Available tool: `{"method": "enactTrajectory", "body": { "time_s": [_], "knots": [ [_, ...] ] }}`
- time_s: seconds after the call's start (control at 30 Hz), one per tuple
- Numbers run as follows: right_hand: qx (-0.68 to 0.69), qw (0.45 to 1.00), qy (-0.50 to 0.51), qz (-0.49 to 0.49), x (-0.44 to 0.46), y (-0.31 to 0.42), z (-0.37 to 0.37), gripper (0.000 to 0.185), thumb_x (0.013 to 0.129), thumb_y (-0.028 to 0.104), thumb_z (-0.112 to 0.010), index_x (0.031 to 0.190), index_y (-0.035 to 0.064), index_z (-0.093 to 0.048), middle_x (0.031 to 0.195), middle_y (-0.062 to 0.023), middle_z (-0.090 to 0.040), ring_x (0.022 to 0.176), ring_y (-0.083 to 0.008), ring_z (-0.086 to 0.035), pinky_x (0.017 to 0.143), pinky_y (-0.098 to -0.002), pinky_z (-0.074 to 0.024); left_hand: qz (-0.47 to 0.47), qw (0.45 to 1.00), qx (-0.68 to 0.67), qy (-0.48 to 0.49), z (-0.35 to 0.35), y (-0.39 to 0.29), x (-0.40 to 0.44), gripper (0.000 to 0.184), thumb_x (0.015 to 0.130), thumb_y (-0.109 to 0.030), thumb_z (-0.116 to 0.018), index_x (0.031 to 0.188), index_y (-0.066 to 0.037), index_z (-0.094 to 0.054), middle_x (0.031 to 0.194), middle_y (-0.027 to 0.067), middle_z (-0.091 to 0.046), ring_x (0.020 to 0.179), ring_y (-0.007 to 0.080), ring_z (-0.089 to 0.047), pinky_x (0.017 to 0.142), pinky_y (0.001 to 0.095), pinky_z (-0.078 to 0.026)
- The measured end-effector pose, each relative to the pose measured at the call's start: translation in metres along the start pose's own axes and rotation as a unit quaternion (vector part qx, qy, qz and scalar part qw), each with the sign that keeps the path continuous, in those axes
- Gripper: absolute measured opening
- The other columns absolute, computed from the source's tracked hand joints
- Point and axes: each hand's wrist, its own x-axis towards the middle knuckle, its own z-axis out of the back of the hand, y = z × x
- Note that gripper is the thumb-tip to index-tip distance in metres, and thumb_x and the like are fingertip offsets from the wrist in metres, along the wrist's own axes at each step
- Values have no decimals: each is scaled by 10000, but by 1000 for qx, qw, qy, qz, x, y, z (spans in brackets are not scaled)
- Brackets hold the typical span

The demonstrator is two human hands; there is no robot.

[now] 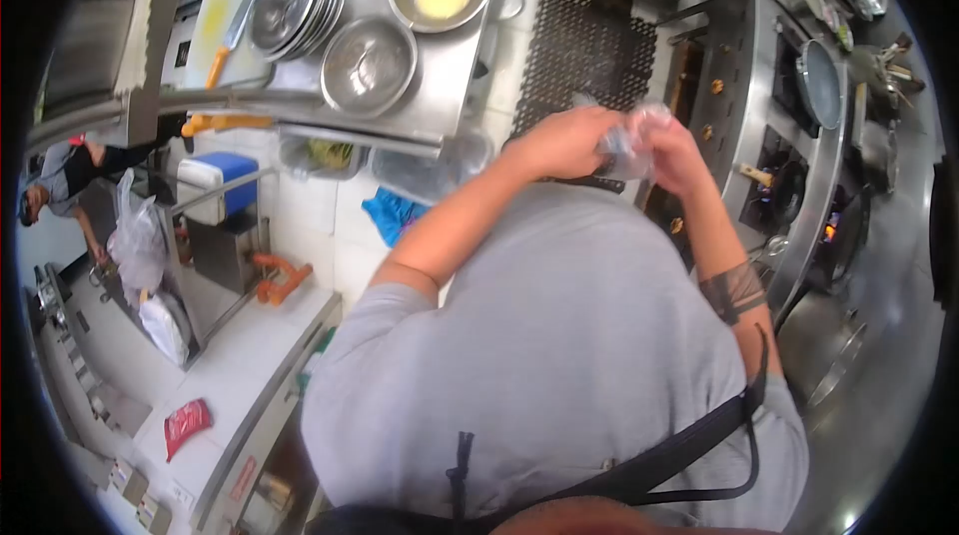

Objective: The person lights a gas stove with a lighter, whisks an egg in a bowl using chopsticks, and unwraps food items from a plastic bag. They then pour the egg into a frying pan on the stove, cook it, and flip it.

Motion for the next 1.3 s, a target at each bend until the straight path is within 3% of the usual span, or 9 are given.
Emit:
{"method": "enactTrajectory", "body": {
  "time_s": [0.07,0.17,0.4,0.53,0.6,0.63,0.87,0.93,1.3],
  "knots": [
    [-37,999,18,-35,15,-16,-6,193,803,48,-627,994,24,-648,896,-31,-639,830,-142,-608,753,-288,-495,150,986,-54,-56,-38,33,-32,343,830,-145,-624,1170,-105,-623,978,244,-685,939,449,-651,827,508,-514],
    [-473,879,-35,-52,34,-76,30,387,866,217,-676,1190,8,-636,991,-97,-694,914,-195,-651,831,-338,-517,284,937,-21,-203,-93,120,-90,292,830,-140,-614,1117,-106,-655,993,245,-685,954,447,-651,824,516,-515],
    [-591,794,3,-143,-17,-113,51,331,875,268,-647,1106,32,-665,1029,-195,-703,971,-329,-675,870,-401,-522,529,787,231,-218,-158,370,-255,752,708,-386,-764,1283,58,-569,1311,309,-560,1251,422,-530,1053,451,-426],
    [-624,761,-58,-167,-57,-109,41,314,867,274,-615,1068,39,-674,1022,-201,-703,992,-363,-666,893,-424,-513,346,888,137,-272,-132,395,-243,583,710,-317,-701,1197,-1,-645,1228,311,-601,1217,458,-524,1032,534,-415],
    [-598,779,-87,-167,-76,-117,54,307,857,271,-605,1053,45,-677,1009,-198,-703,988,-368,-664,882,-433,-514,360,858,352,99,-120,424,-230,315,790,-303,-626,962,-59,-726,1002,222,-699,1009,422,-640,874,573,-485],
    [-572,799,-98,-158,-84,-138,71,304,852,269,-602,1047,49,-679,1004,-196,-703,984,-371,-663,872,-438,-514,202,835,512,-2,-118,414,-231,321,902,-237,-516,680,-109,-709,668,72,-685,594,276,-668,570,497,-495],
    [-472,828,-249,-172,-141,-199,89,282,868,283,-631,1039,66,-691,978,-179,-704,948,-344,-671,837,-437,-521,37,847,376,374,-123,395,-175,338,907,-263,-519,1066,-24,-699,1088,240,-687,1001,396,-671,891,503,-529],
    [-426,831,-314,-172,-158,-234,86,275,854,291,-639,1013,74,-699,979,-174,-705,970,-352,-660,844,-456,-516,197,899,223,323,-129,341,-172,318,892,-253,-541,1049,-24,-697,1068,254,-681,989,406,-667,870,501,-525],
    [-279,819,-440,-239,-229,-363,65,285,865,315,-651,966,57,-716,921,-165,-721,886,-322,-683,789,-422,-531,-37,985,131,109,-156,374,-140,293,820,-262,-633,978,-30,-716,954,228,-699,937,420,-663,808,459,-526]
  ]
}}
